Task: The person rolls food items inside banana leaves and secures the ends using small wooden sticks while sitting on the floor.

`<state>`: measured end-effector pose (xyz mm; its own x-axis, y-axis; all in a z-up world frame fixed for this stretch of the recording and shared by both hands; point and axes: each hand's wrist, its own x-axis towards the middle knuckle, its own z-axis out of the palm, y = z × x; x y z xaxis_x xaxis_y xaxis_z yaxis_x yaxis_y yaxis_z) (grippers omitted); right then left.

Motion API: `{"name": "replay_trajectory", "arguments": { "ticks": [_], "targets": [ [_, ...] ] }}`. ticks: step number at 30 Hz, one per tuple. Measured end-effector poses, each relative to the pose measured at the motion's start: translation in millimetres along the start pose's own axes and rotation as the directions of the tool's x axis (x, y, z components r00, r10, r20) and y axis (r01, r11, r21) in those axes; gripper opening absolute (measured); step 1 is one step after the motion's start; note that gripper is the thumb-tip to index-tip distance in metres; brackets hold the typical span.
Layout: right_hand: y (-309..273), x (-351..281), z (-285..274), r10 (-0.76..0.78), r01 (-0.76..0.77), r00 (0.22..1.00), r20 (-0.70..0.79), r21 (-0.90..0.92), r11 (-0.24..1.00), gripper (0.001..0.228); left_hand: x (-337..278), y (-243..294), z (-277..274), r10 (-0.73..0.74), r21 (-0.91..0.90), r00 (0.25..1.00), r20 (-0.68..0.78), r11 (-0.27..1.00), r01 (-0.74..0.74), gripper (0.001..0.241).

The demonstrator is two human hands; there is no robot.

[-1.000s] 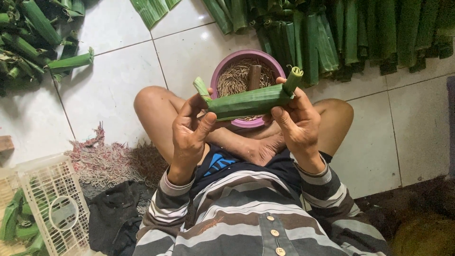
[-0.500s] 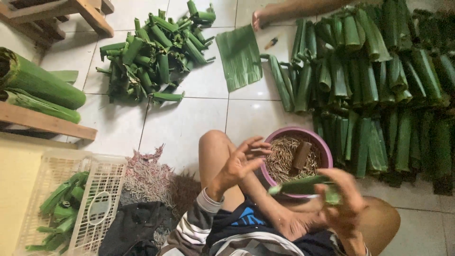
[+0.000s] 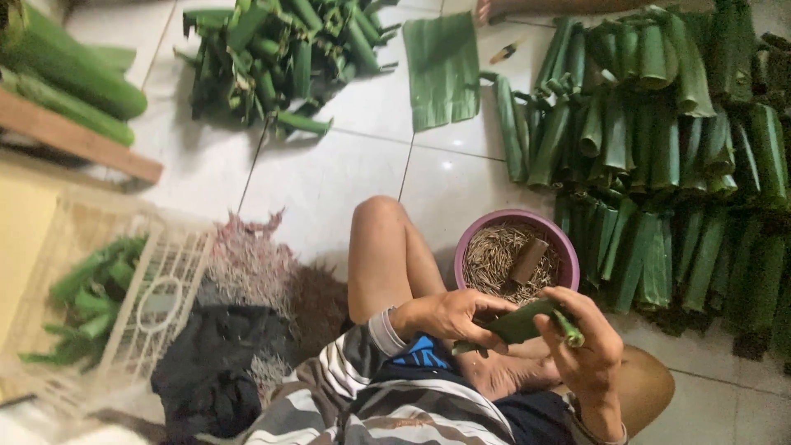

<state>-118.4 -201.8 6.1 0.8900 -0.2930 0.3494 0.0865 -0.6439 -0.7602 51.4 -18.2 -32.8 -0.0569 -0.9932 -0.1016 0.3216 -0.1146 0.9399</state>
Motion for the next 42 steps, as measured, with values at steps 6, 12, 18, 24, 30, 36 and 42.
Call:
{"name": "replay_trajectory", "arguments": {
  "ticks": [6, 12, 18, 24, 30, 36, 42],
  "targets": [
    [17, -5, 16, 0.418, -0.38, 0.906, -0.075, 0.297, 0.876, 0.049, -28, -7, -27, -0.031, -0.228, 0.969, -0.244, 0.973, -0.027, 0.083],
    [23, -17, 33, 0.637, -0.608, 0.771, 0.002, 0.302, 0.734, 0.042, -59, 17, -155, -0.2, -0.358, 0.353, -0.914, 0.809, -0.466, 0.031],
    [43, -30, 51, 0.741, -0.719, 0.669, 0.058, 0.304, 0.625, 0.038, -56, 17, -379, -0.244, -0.285, 0.168, -0.955, 0.601, -0.746, 0.034],
    [51, -26, 57, 0.765, -0.743, 0.642, 0.048, 0.285, 0.606, 0.041, -21, -75, -425, 0.065, 0.046, 0.013, -0.998, 0.821, -0.57, 0.106],
    [59, -21, 67, 0.803, -0.792, 0.592, 0.069, 0.236, 0.564, 0.04, -59, -132, -289, -0.201, 0.255, 0.579, -0.79, 0.751, 0.609, 0.041],
    [73, -5, 28, 0.629, -0.627, 0.776, -0.046, 0.052, 0.777, 0.026, -100, -92, -164, 0.456, 0.634, 0.475, -0.753, 0.696, 0.337, 0.054],
    [116, 4, -30, 0.492, -0.504, 0.858, -0.145, -0.06, 0.862, 0.028, -108, -97, -64, 0.488, 0.531, 0.249, -0.837, 0.615, 0.583, 0.072]
  ]
}}
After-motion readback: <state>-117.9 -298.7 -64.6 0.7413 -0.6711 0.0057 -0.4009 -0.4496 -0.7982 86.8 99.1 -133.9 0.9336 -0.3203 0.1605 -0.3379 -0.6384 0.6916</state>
